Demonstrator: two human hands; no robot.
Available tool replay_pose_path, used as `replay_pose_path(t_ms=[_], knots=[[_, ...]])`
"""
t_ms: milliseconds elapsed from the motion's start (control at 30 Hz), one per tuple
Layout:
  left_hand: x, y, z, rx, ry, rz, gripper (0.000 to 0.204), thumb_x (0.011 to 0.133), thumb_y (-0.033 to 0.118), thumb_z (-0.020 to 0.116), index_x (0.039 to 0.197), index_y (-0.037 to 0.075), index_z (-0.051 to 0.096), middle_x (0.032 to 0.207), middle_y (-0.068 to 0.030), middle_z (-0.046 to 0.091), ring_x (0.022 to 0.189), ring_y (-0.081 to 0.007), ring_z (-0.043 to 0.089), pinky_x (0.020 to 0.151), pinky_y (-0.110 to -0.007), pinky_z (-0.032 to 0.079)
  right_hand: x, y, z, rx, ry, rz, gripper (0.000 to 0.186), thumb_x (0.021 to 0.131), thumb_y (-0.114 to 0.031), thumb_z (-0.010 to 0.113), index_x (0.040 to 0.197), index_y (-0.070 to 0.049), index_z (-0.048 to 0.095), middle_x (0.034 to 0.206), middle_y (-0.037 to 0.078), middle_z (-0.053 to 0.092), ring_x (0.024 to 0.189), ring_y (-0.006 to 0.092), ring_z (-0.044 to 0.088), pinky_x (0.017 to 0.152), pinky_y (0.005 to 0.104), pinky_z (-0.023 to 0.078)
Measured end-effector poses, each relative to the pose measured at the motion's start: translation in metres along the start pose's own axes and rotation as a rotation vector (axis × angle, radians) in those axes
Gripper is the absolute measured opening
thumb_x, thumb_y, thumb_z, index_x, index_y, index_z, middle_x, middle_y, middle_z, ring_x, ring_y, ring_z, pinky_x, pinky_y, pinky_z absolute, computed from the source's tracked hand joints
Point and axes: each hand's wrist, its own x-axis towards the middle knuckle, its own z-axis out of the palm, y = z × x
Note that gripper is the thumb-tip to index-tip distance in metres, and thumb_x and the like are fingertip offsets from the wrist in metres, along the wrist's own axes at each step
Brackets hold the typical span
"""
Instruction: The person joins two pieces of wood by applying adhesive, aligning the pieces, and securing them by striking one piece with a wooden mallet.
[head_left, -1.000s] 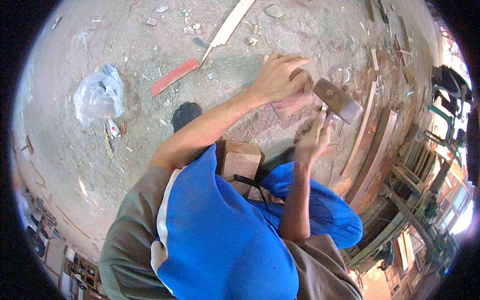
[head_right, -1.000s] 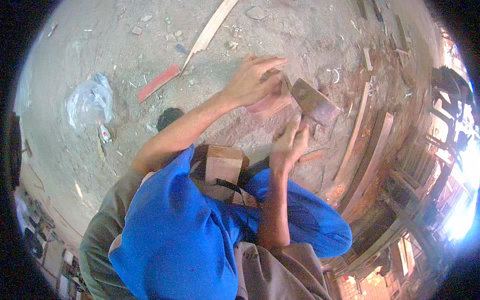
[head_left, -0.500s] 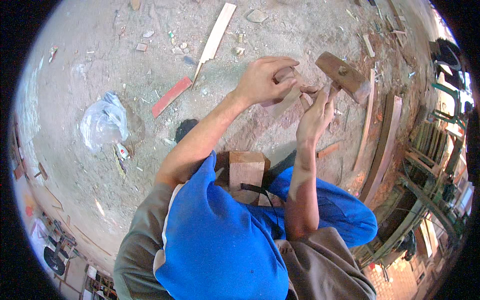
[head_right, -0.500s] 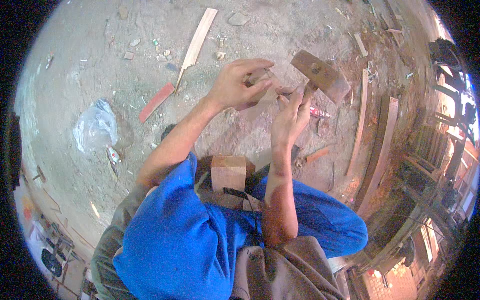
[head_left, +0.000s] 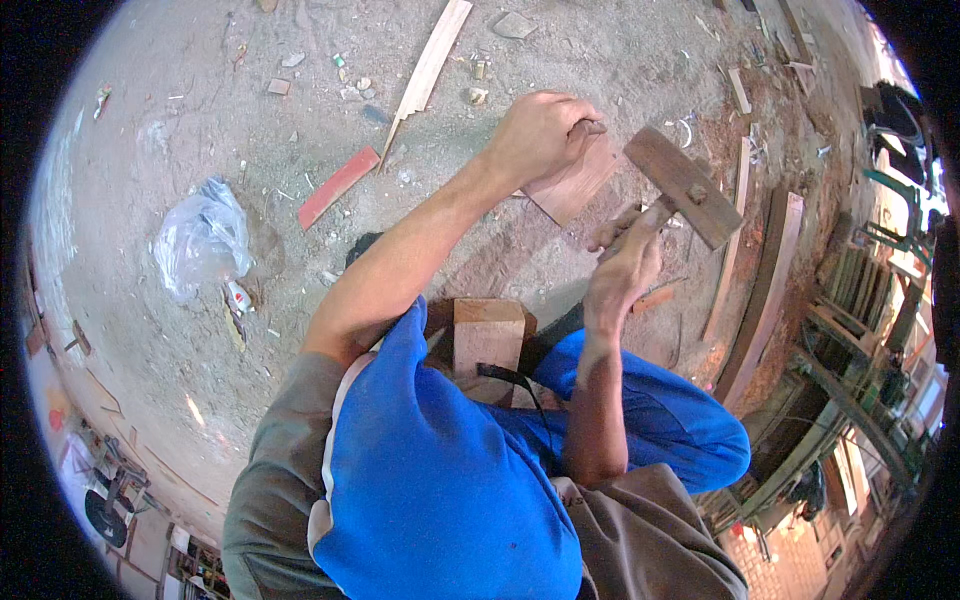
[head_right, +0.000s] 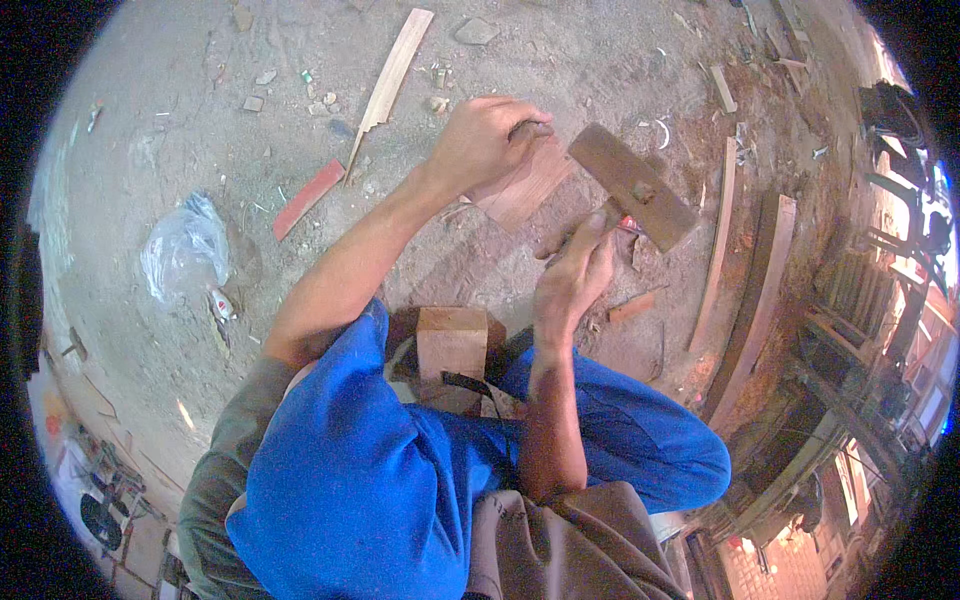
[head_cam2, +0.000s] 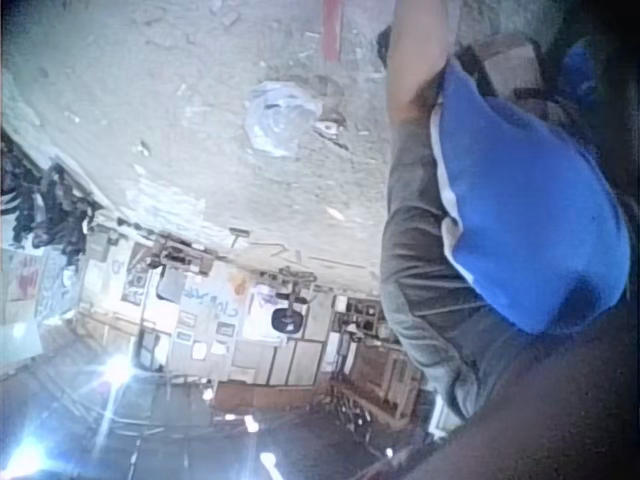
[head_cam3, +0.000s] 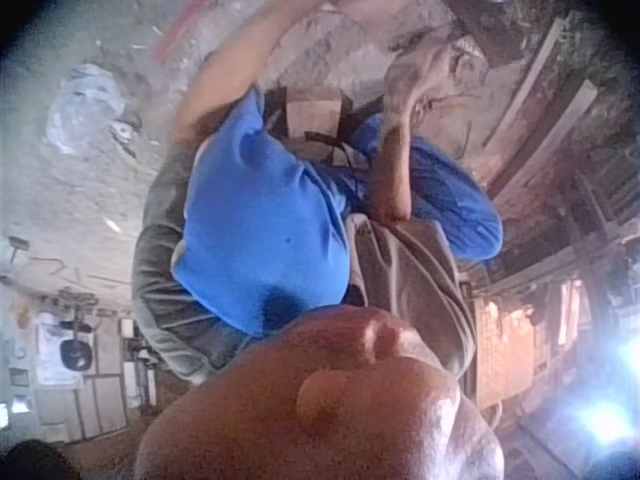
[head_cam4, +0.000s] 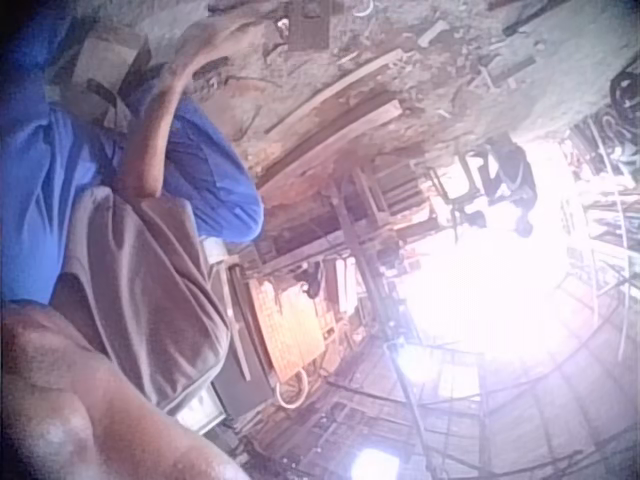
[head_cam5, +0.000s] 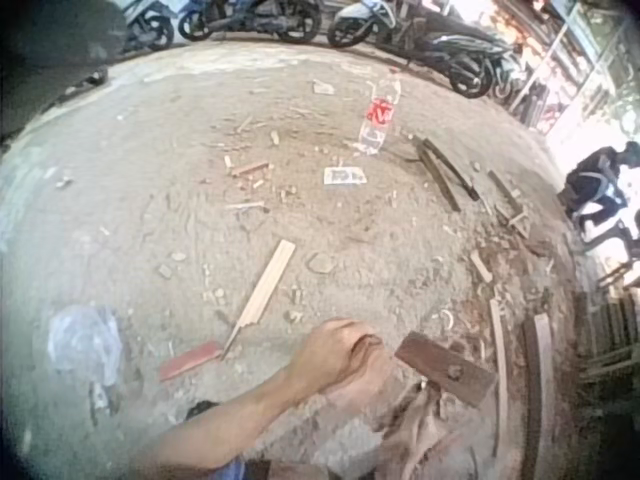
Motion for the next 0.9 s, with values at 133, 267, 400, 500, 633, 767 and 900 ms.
replay_pose_path(t_ms=[133,267,400,500,633,767,900], knots=[[0.004,0.000,0.005,-0.015,-0.054,-0.014,0.015,0.086,0.010,0.069,0.099,0.008,0.076,0.091,-0.0135,0.075,0.086,-0.0323,0.073,0.077,-0.042,0.058,-0.015,-0.002,0.013,0.025,-0.017,0.096,0.043,0.112,-0.040,0.040,0.086,-0.008,0.053,0.060,-0.002,0.046,0.051,0.0074,0.042,0.048,0.0259,0.032],[0.001,0.010,0.000,-0.031,-0.109,-0.133,0.020,0.087,0.015,0.069,0.104,0.008,0.077,0.097,-0.0121,0.076,0.090,-0.0306,0.074,0.080,-0.041,0.059,-0.005,0.005,0.001,0.012,-0.034,-0.007,0.050,0.111,-0.043,0.042,0.108,0.003,0.061,0.062,0.000,0.047,0.051,0.0081,0.042,0.047,0.0248,0.033],[-0.003,0.006,0.008,-0.063,-0.076,-0.070,0.026,0.087,0.018,0.070,0.110,0.010,0.078,0.110,-0.0131,0.076,0.096,-0.0314,0.073,0.085,-0.040,0.059,-0.004,-0.007,-0.001,0.010,0.020,0.041,0.056,0.109,-0.047,0.044,0.119,0.006,0.059,0.064,0.001,0.047,0.049,0.0093,0.043,0.046,0.0241,0.033],[-0.006,0.008,0.008,-0.210,-0.197,-0.117,0.034,0.087,0.019,0.070,0.120,0.013,0.075,0.122,-0.0150,0.072,0.103,-0.0318,0.072,0.088,-0.040,0.058,-0.003,0.002,-0.005,0.111,0.024,0.098,0.044,0.112,-0.040,0.040,0.109,0.001,0.057,0.060,0.003,0.053,0.046,0.0087,0.044,0.042,0.0241,0.031],[-0.007,0.011,0.003,-0.183,-0.294,-0.151,0.042,0.090,0.029,0.072,0.129,0.014,0.071,0.119,-0.0151,0.072,0.103,-0.0283,0.072,0.087,-0.039,0.058,-0.003,-0.004,-0.011,0.120,0.047,0.151,0.057,0.109,-0.051,0.043,0.120,0.003,0.058,0.067,0.005,0.051,0.047,0.0098,0.042,0.044,0.0238,0.033],[-0.017,0.004,0.006,-0.301,-0.338,-0.234,0.046,0.093,0.040,0.074,0.131,0.016,0.070,0.122,-0.0110,0.069,0.099,-0.0241,0.068,0.081,-0.037,0.058,0.014,-0.010,-0.035,0.219,0.148,0.065,0.052,0.109,-0.051,0.042,0.118,-0.002,0.057,0.069,0.004,0.051,0.050,0.0093,0.042,0.044,0.0227,0.031],[-0.041,-0.011,0.028,-0.284,-0.156,-0.177,0.047,0.094,0.041,0.073,0.134,0.017,0.069,0.126,-0.0102,0.066,0.099,-0.0220,0.065,0.081,-0.035,0.056,0.020,-0.022,-0.023,0.396,0.266,0.077,0.041,0.109,-0.048,0.045,0.105,-0.008,0.055,0.070,0.002,0.049,0.051,0.0087,0.042,0.044,0.0229,0.030]])
